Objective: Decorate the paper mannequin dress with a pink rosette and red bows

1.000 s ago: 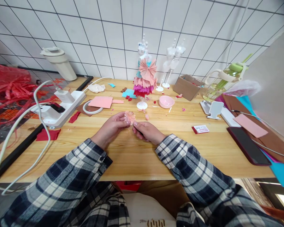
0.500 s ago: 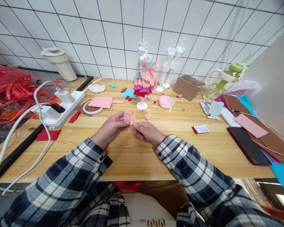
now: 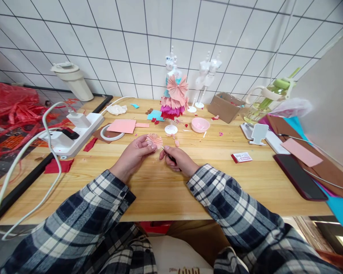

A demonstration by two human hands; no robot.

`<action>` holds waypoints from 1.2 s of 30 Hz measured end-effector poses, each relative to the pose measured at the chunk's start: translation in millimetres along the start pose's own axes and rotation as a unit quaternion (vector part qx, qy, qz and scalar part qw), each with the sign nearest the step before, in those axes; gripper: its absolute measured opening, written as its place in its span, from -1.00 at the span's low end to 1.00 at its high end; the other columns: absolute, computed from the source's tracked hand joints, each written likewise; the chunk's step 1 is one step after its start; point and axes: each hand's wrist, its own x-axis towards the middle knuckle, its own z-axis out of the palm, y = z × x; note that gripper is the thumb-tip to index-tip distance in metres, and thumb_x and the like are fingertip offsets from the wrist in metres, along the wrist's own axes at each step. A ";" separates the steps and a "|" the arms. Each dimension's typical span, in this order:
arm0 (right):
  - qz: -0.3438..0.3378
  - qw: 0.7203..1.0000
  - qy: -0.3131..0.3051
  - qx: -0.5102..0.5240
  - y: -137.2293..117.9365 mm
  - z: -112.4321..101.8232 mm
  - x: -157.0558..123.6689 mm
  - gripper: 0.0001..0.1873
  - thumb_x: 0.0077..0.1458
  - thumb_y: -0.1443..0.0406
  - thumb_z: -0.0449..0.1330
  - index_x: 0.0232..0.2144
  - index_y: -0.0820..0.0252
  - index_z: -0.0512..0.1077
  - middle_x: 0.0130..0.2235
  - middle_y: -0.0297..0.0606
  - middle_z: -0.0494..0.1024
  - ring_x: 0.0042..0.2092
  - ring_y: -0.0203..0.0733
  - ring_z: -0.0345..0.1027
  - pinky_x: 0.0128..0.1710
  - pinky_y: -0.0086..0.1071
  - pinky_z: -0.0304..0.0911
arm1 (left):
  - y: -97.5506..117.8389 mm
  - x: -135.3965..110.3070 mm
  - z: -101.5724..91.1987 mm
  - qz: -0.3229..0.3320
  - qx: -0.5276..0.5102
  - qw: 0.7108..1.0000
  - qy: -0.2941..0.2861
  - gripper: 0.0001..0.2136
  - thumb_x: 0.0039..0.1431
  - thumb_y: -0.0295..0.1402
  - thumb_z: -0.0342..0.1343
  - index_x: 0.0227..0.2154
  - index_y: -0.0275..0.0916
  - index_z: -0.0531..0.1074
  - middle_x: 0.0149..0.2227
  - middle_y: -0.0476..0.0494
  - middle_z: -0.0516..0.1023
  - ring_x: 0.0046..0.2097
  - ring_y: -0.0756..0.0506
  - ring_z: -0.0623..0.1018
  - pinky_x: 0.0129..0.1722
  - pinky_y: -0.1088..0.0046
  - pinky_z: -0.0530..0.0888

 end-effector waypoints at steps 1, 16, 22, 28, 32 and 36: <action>0.000 1.000 -0.005 0.004 0.9 -0.1 0.4 -0.54 0.24 -0.05 -0.03 -0.42 0.20 0.33 -0.73 -0.57 0.08 -0.74 -0.46 -0.21 -0.77 -0.55 -0.25 | 0.1 0.1 0.6 0.005 -0.002 1.000 0.009 -0.65 -0.12 -0.50 0.38 -0.21 -0.26 0.49 -0.41 0.00 0.59 -0.37 0.05 0.54 -0.28 0.60 0.44; -0.023 0.999 0.020 -0.040 5.0 3.2 1.9 -0.61 0.26 0.02 0.00 -0.44 0.18 0.28 -0.69 -0.55 0.13 -0.70 -0.45 -0.13 -0.75 -0.56 -0.17 | -2.1 0.5 0.8 0.000 0.005 1.000 0.024 -0.68 -0.15 -0.50 0.41 -0.29 -0.25 0.49 -0.46 0.03 0.60 -0.42 0.05 0.56 -0.33 0.61 0.46; -0.008 0.999 0.019 -0.039 5.7 2.9 2.7 -0.62 0.28 0.04 -0.01 -0.45 0.18 0.26 -0.69 -0.56 0.10 -0.70 -0.46 -0.16 -0.73 -0.57 -0.20 | -2.5 0.6 1.0 0.000 0.000 1.000 0.014 -0.66 -0.15 -0.51 0.40 -0.26 -0.27 0.48 -0.42 0.00 0.62 -0.38 0.04 0.59 -0.28 0.60 0.49; -0.004 0.999 0.025 -0.045 3.9 4.0 2.1 -0.60 0.29 0.04 -0.01 -0.48 0.17 0.24 -0.69 -0.55 0.07 -0.69 -0.47 -0.16 -0.73 -0.58 -0.21 | -1.1 -0.2 3.3 -0.004 -0.001 1.000 0.024 -0.65 -0.17 -0.50 0.41 -0.26 -0.28 0.48 -0.45 0.01 0.60 -0.41 0.05 0.57 -0.31 0.62 0.48; -0.004 0.999 0.048 -0.021 3.4 2.1 2.5 -0.57 0.26 0.00 0.02 -0.51 0.17 0.22 -0.69 -0.56 0.08 -0.70 -0.47 -0.18 -0.73 -0.56 -0.23 | 0.4 -1.1 4.0 0.000 -0.013 0.999 0.031 -0.64 -0.15 -0.51 0.39 -0.22 -0.28 0.48 -0.40 0.00 0.60 -0.38 0.07 0.55 -0.30 0.63 0.46; -0.030 0.995 0.091 0.006 3.5 -1.5 3.2 -0.56 0.20 -0.06 0.05 -0.45 0.17 0.28 -0.69 -0.57 0.09 -0.70 -0.46 -0.19 -0.74 -0.53 -0.24 | -0.1 -1.3 2.5 -0.009 -0.010 1.000 0.021 -0.60 -0.13 -0.51 0.38 -0.16 -0.29 0.48 -0.36 -0.03 0.60 -0.35 0.06 0.56 -0.27 0.61 0.46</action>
